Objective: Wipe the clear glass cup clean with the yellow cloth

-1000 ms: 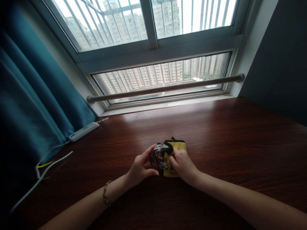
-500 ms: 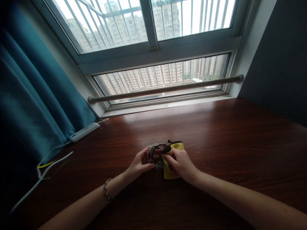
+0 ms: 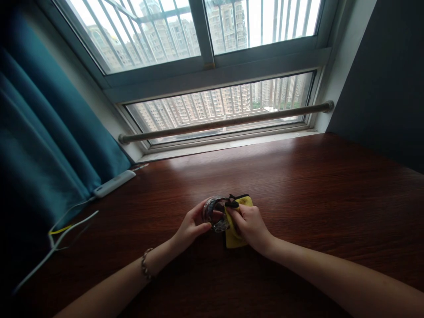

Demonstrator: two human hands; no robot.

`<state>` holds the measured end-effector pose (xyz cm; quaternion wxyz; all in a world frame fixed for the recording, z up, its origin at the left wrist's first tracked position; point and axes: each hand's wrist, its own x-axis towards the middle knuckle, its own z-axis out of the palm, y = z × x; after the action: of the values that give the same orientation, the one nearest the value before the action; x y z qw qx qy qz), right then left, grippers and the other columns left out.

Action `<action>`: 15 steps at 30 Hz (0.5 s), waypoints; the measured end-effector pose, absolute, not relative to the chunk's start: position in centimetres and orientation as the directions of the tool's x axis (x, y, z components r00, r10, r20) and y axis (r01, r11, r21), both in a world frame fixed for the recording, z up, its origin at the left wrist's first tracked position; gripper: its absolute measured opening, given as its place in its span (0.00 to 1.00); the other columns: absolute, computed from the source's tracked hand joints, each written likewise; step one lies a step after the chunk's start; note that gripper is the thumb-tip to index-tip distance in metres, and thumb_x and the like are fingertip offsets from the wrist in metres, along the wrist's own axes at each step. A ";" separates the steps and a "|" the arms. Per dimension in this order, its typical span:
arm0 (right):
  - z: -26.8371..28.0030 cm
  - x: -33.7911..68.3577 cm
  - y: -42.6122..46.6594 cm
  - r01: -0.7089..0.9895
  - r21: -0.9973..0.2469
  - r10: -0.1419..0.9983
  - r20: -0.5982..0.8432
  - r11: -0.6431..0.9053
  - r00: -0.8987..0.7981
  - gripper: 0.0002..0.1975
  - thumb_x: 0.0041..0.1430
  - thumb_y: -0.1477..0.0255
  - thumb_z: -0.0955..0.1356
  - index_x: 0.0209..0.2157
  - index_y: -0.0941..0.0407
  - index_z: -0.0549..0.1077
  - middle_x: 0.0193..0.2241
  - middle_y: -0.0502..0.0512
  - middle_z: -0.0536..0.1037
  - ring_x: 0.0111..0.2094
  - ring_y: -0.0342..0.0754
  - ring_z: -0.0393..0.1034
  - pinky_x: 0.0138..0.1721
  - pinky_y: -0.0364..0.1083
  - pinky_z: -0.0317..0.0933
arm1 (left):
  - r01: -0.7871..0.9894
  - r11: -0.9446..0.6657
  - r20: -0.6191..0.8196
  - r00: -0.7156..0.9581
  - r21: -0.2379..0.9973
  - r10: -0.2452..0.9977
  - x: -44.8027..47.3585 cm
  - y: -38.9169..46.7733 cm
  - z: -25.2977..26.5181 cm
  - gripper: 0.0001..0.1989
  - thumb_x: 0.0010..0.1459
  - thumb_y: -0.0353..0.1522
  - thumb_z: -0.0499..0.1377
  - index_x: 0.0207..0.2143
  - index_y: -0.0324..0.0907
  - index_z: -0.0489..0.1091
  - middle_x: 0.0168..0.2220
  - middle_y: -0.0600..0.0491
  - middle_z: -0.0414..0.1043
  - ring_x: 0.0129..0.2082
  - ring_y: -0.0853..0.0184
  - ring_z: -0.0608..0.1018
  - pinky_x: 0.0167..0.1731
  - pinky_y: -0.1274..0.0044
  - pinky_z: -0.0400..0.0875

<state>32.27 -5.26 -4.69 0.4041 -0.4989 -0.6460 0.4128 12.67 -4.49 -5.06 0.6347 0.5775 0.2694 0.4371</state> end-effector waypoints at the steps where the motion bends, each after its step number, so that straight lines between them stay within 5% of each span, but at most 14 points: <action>1: -4.7 32.3 -5.3 0.322 -0.934 0.977 0.098 0.155 -0.187 0.20 0.58 0.56 0.62 0.24 0.58 0.69 0.18 0.51 0.70 0.21 0.44 0.63 0.25 0.44 0.56 | -0.249 -0.049 0.169 0.490 0.967 0.855 12.7 -4.5 -4.9 0.33 0.49 0.34 0.67 0.56 0.44 0.60 0.52 0.45 0.67 0.47 0.56 0.74 0.48 0.70 0.68; 6: -4.4 32.6 -5.3 0.331 -0.910 0.938 0.143 0.250 -0.316 0.14 0.52 0.66 0.69 0.40 0.58 0.72 0.36 0.54 0.76 0.37 0.49 0.70 0.39 0.45 0.61 | -0.178 -0.177 0.249 0.581 0.968 0.775 12.6 -5.3 -4.4 0.37 0.47 0.26 0.67 0.58 0.48 0.58 0.58 0.46 0.60 0.55 0.54 0.67 0.52 0.69 0.65; 11: -4.5 32.5 -5.2 0.332 -0.905 0.945 0.177 0.266 -0.275 0.14 0.57 0.62 0.65 0.31 0.58 0.73 0.29 0.53 0.76 0.30 0.46 0.68 0.34 0.44 0.59 | -0.153 -0.246 0.289 0.570 0.957 0.769 12.9 -5.8 -4.7 0.42 0.49 0.26 0.67 0.61 0.53 0.51 0.61 0.46 0.53 0.58 0.52 0.62 0.54 0.66 0.63; 15: -4.7 32.5 -5.3 0.430 -0.863 0.955 0.174 0.265 -0.240 0.20 0.58 0.58 0.63 0.21 0.58 0.71 0.20 0.52 0.72 0.24 0.44 0.63 0.27 0.44 0.54 | -0.122 -0.295 0.312 0.549 0.948 0.775 13.2 -6.1 -5.1 0.49 0.40 0.24 0.71 0.60 0.55 0.50 0.61 0.48 0.52 0.58 0.52 0.62 0.52 0.68 0.65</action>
<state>32.47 -5.26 -4.75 0.3710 -0.4924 -0.7035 0.3536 13.24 -6.07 -5.12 0.5446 0.6914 0.2363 0.4118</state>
